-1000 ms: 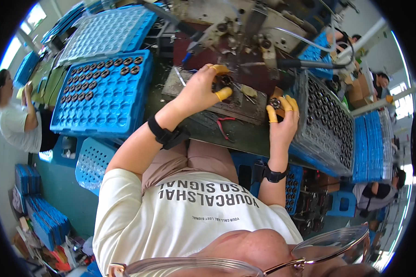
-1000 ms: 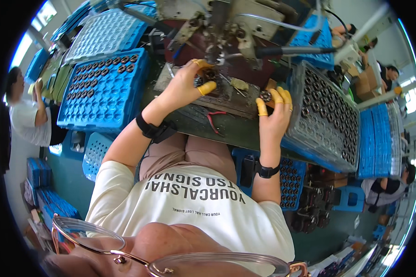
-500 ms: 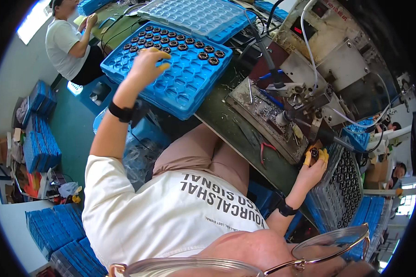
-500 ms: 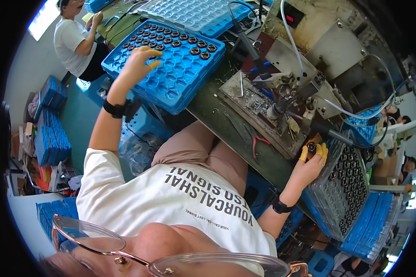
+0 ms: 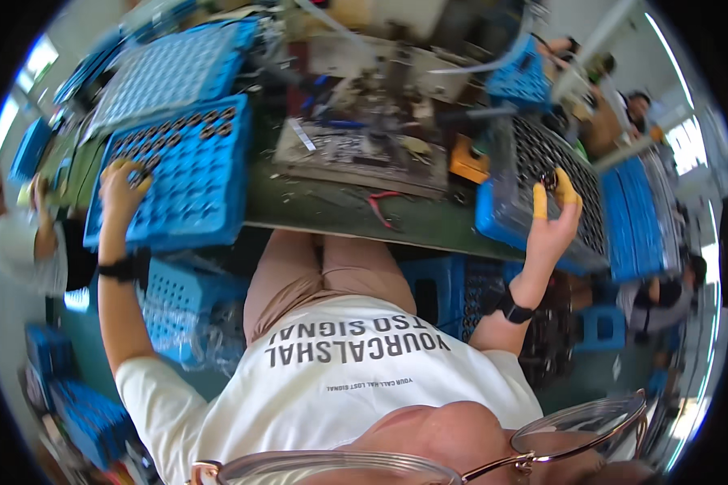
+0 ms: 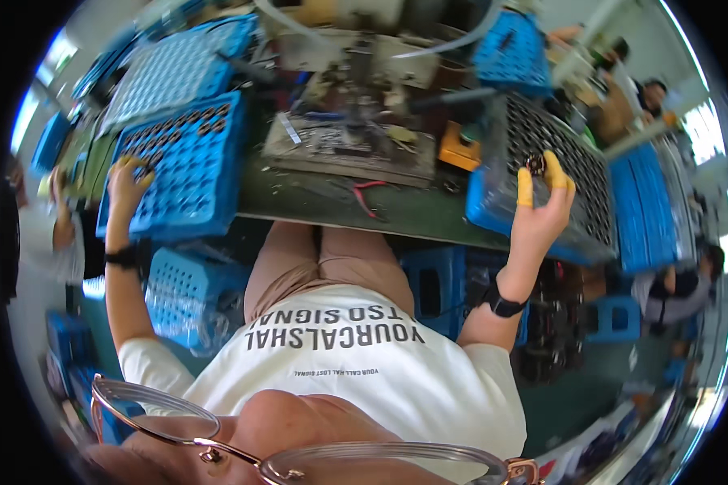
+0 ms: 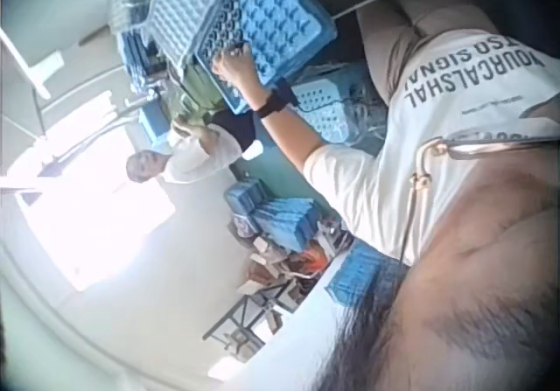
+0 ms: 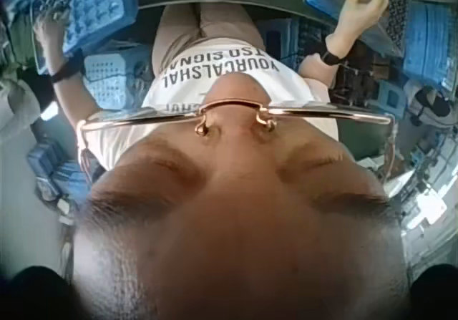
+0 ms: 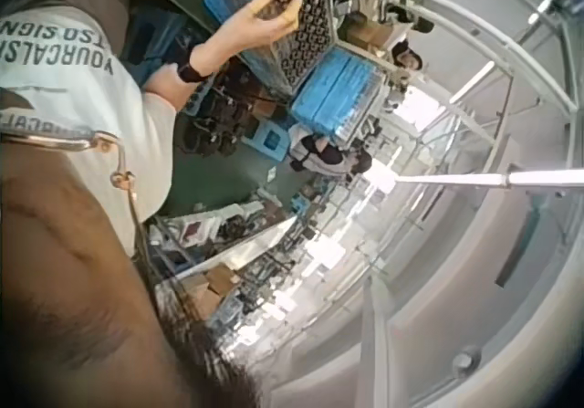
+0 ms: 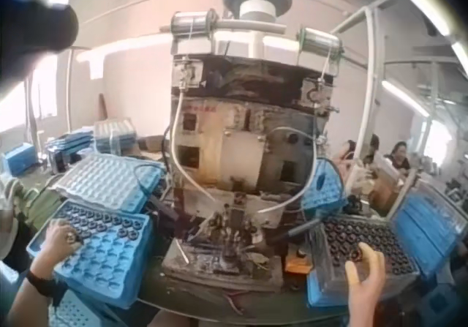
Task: The person is assembling small electronic components using an assembly machine and hand tools.
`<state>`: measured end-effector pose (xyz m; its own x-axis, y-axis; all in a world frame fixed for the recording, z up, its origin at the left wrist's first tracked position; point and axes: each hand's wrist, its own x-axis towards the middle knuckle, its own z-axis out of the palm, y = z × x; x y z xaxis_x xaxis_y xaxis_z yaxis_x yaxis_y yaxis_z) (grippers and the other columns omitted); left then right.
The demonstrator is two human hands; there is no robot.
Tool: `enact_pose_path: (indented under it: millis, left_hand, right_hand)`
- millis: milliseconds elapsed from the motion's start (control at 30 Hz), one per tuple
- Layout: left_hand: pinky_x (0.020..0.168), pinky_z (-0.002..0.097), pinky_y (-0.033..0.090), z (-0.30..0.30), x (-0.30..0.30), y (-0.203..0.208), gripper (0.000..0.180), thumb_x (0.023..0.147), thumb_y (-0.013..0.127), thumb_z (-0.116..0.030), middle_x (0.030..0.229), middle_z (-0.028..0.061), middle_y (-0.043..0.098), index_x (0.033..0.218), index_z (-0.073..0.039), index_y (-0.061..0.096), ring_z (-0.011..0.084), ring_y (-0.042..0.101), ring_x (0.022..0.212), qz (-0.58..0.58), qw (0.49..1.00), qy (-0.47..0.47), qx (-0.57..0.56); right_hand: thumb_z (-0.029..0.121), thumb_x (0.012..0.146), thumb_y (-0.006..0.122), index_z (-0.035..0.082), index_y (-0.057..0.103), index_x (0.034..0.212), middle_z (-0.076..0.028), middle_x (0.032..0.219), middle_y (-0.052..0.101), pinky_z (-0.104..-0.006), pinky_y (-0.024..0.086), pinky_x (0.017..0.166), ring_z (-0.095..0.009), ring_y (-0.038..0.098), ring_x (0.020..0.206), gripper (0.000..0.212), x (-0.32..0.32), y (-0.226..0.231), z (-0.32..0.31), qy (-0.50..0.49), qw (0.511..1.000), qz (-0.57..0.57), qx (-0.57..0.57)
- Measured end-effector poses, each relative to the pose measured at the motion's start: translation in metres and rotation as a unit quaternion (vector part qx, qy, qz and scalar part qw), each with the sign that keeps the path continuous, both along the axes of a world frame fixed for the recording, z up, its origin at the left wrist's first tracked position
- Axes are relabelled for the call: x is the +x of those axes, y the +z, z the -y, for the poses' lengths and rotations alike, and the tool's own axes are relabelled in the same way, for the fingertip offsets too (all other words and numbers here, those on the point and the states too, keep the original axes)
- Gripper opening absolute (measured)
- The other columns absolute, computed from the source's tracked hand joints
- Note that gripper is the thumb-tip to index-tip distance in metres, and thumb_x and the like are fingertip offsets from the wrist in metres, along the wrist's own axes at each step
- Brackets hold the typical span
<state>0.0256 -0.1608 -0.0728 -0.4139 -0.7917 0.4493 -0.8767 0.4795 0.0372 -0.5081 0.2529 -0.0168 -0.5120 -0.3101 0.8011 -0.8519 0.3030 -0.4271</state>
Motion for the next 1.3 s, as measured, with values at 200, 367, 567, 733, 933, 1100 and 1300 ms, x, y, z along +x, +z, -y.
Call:
enact_pose_path:
  millis: [200, 367, 567, 733, 933, 1100, 1300]
  left_hand:
    - [0.069, 0.0241, 0.051, -0.031, -0.024, -0.012, 0.037, 0.087, 0.072, -0.009, 0.11, 0.007, 0.068, 0.123, -0.006, 0.064, 0.0126, 0.067, 0.084, -0.266, 0.947, -0.104, 0.151]
    - [0.069, 0.0196, 0.048, -0.052, -0.068, -0.027, 0.046, 0.089, 0.069, -0.003, 0.112, 0.0036, 0.067, 0.134, -0.005, 0.058, 0.0068, 0.064, 0.079, -0.365, 0.885, -0.155, 0.245]
    - [0.071, 0.0176, 0.047, -0.074, -0.1, -0.043, 0.049, 0.087, 0.069, 0.003, 0.115, 0.0041, 0.062, 0.134, -0.002, 0.057, 0.0048, 0.058, 0.083, -0.403, 0.849, -0.186, 0.287]
    - [0.071, 0.0174, 0.047, -0.079, -0.103, -0.044, 0.047, 0.087, 0.071, 0.003, 0.113, 0.0044, 0.061, 0.132, -0.002, 0.057, 0.0051, 0.058, 0.083, -0.433, 0.844, -0.212, 0.236]
    - [0.07, 0.0186, 0.048, -0.088, -0.105, -0.044, 0.042, 0.085, 0.075, -0.001, 0.109, 0.0045, 0.06, 0.125, -0.001, 0.062, 0.0066, 0.059, 0.081, -0.388, 0.888, -0.173, 0.178]
    - [0.071, 0.0193, 0.049, -0.094, -0.109, -0.043, 0.042, 0.084, 0.076, -0.001, 0.105, 0.004, 0.06, 0.124, -0.001, 0.062, 0.0071, 0.059, 0.08, -0.397, 0.887, -0.173, 0.162]
    - [0.069, 0.03, 0.052, -0.117, -0.122, -0.017, 0.042, 0.077, 0.08, -0.005, 0.096, 0.0084, 0.066, 0.118, -0.007, 0.067, 0.0171, 0.065, 0.076, -0.386, 0.908, -0.133, 0.091]
  right_hand:
    - [0.02, 0.085, 0.074, 0.004, 0.065, 0.116, -0.016, 0.1, 0.066, -0.0413, 0.05, 0.081, -0.033, 0.063, 0.092, 0.036, -0.075, -0.033, -0.063, -0.132, 0.985, 0.027, 0.108]
    - [0.018, 0.087, 0.074, 0.003, 0.066, 0.12, -0.014, 0.1, 0.065, -0.0339, 0.052, 0.078, -0.024, 0.066, 0.085, 0.037, -0.079, -0.037, -0.038, -0.086, 0.979, 0.095, 0.162]
    - [0.016, 0.088, 0.072, 0.004, 0.067, 0.12, -0.014, 0.099, 0.066, -0.0342, 0.052, 0.076, -0.024, 0.066, 0.083, 0.035, -0.08, -0.039, -0.021, -0.064, 0.974, 0.11, 0.187]
    - [0.027, 0.089, 0.068, 0.014, 0.07, 0.117, -0.013, 0.107, 0.066, -0.0444, 0.049, 0.083, -0.033, 0.063, 0.099, 0.031, -0.073, -0.046, -0.025, -0.13, 0.966, 0.085, 0.206]
    - [0.028, 0.091, 0.066, 0.014, 0.066, 0.122, -0.013, 0.104, 0.067, -0.046, 0.049, 0.081, -0.034, 0.063, 0.094, 0.034, -0.07, -0.051, -0.024, -0.167, 0.968, 0.035, 0.185]
    - [0.027, 0.091, 0.066, 0.015, 0.064, 0.126, -0.013, 0.103, 0.067, -0.0459, 0.049, 0.081, -0.035, 0.063, 0.094, 0.037, -0.074, -0.049, -0.02, -0.179, 0.965, 0.027, 0.189]
    - [0.027, 0.095, 0.061, 0.013, 0.063, 0.129, -0.015, 0.11, 0.069, -0.0435, 0.048, 0.089, -0.035, 0.063, 0.103, 0.037, -0.066, -0.045, -0.015, -0.119, 0.982, 0.06, 0.132]
